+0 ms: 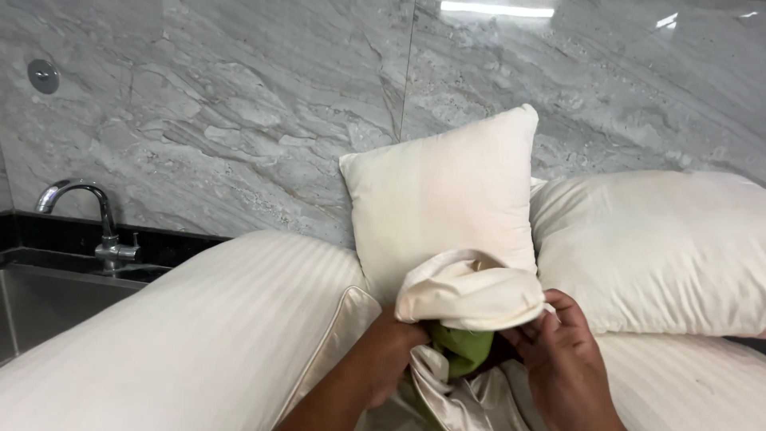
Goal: The person inserts a white pillow into a multi-colored pillowcase on a bed. They repeatedly pull and adjust the fabric to fit the pillow inside, then smooth the case over the pillow.
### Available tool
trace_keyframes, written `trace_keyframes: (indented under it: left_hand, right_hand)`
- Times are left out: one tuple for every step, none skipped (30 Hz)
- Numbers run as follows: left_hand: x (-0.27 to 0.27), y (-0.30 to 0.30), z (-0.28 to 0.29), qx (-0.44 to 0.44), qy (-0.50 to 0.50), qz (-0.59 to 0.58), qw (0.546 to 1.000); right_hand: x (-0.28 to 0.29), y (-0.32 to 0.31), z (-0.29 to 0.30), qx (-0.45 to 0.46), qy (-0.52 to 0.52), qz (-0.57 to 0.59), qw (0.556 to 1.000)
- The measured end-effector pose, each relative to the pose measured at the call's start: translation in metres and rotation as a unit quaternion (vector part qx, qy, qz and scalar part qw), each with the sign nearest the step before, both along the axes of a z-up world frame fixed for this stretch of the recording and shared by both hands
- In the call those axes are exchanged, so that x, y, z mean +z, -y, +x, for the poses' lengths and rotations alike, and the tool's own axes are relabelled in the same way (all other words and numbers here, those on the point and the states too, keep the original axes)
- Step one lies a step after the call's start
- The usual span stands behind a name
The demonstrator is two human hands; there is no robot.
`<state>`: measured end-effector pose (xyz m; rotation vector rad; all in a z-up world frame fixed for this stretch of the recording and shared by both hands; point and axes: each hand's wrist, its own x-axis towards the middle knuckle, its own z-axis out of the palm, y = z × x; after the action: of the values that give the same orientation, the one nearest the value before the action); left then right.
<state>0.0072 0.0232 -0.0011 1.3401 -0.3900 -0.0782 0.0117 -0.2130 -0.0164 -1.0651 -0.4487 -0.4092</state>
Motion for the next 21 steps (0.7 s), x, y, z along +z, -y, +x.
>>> trace_keyframes:
  left_hand:
    - [0.005, 0.0, -0.005, -0.038, -0.083, -0.055, 0.994]
    - [0.007, -0.001, -0.009, -0.038, -0.082, -0.054, 0.994]
    - [0.01, -0.001, -0.012, -0.075, -0.066, -0.108, 0.989]
    - [0.011, 0.0, -0.016, -0.112, -0.05, -0.161, 0.979]
    - [0.007, -0.001, -0.012, -0.114, -0.051, -0.161, 0.979]
    - [0.003, -0.002, -0.007, -0.114, -0.035, -0.202, 0.972]
    - [0.0, -0.003, -0.002, -0.115, -0.019, -0.243, 0.963]
    - [-0.002, -0.007, 0.003, -0.118, -0.018, -0.242, 0.963]
    - [-0.003, -0.01, 0.008, -0.116, -0.051, -0.227, 0.966]
    - [-0.004, -0.013, 0.012, -0.113, -0.084, -0.212, 0.967]
    - [-0.008, -0.018, 0.019, -0.115, -0.082, -0.212, 0.967]
    - [-0.012, -0.023, 0.025, -0.125, -0.09, -0.203, 0.967]
    - [-0.016, -0.029, 0.031, -0.135, -0.098, -0.194, 0.967]
    - [-0.008, -0.031, 0.025, -0.135, -0.098, -0.194, 0.967]
    - [-0.001, -0.034, 0.018, -0.096, -0.1, -0.159, 0.977]
    - [0.007, -0.037, 0.011, -0.057, -0.103, -0.123, 0.985]
    - [0.019, -0.036, -0.002, -0.057, -0.102, -0.122, 0.986]
    - [0.032, -0.034, -0.015, 0.032, -0.142, 0.023, 0.989]
    - [0.045, -0.032, -0.027, 0.12, -0.177, 0.167, 0.963]
    - [0.033, -0.035, -0.012, 0.118, -0.175, 0.168, 0.963]
    - [0.022, -0.038, 0.004, 0.234, -0.053, 0.245, 0.939]
  right_hand:
    - [-0.006, 0.005, 0.01, -0.026, 0.012, -0.043, 0.999]
    - [-0.003, 0.0, 0.004, -0.026, 0.013, -0.042, 0.999]
    - [0.0, -0.004, -0.001, -0.096, 0.055, -0.185, 0.977]
    - [0.002, -0.008, -0.007, -0.164, 0.093, -0.323, 0.927]
    - [0.004, -0.009, -0.011, -0.166, 0.092, -0.323, 0.927]
    - [0.007, -0.011, -0.015, -0.234, 0.087, -0.426, 0.869]
    - [0.011, -0.013, -0.019, -0.299, 0.08, -0.521, 0.795]
    - [0.016, -0.013, -0.024, -0.302, 0.08, -0.52, 0.795]
    - [0.022, -0.014, -0.029, -0.361, 0.049, -0.539, 0.76]
    - [0.028, -0.015, -0.033, -0.417, 0.021, -0.553, 0.721]
    - [0.032, -0.01, -0.031, -0.419, 0.021, -0.552, 0.72]
    - [0.035, -0.006, -0.029, -0.507, 0.038, -0.587, 0.63]
    - [0.037, -0.002, -0.028, -0.585, 0.054, -0.612, 0.53]
    - [0.038, 0.003, -0.025, -0.585, 0.054, -0.611, 0.53]
    - [0.038, 0.008, -0.023, -0.547, 0.0, -0.639, 0.541]
    - [0.038, 0.012, -0.022, -0.506, -0.055, -0.663, 0.549]
    - [0.034, 0.012, -0.02, -0.506, -0.056, -0.662, 0.55]
    - [0.032, 0.014, -0.018, -0.467, -0.076, -0.661, 0.582]
    - [0.029, 0.015, -0.016, -0.425, -0.095, -0.66, 0.612]
    - [0.02, 0.023, -0.004, -0.428, -0.096, -0.658, 0.612]
    - [0.01, 0.03, 0.009, -0.338, -0.09, -0.501, 0.792]
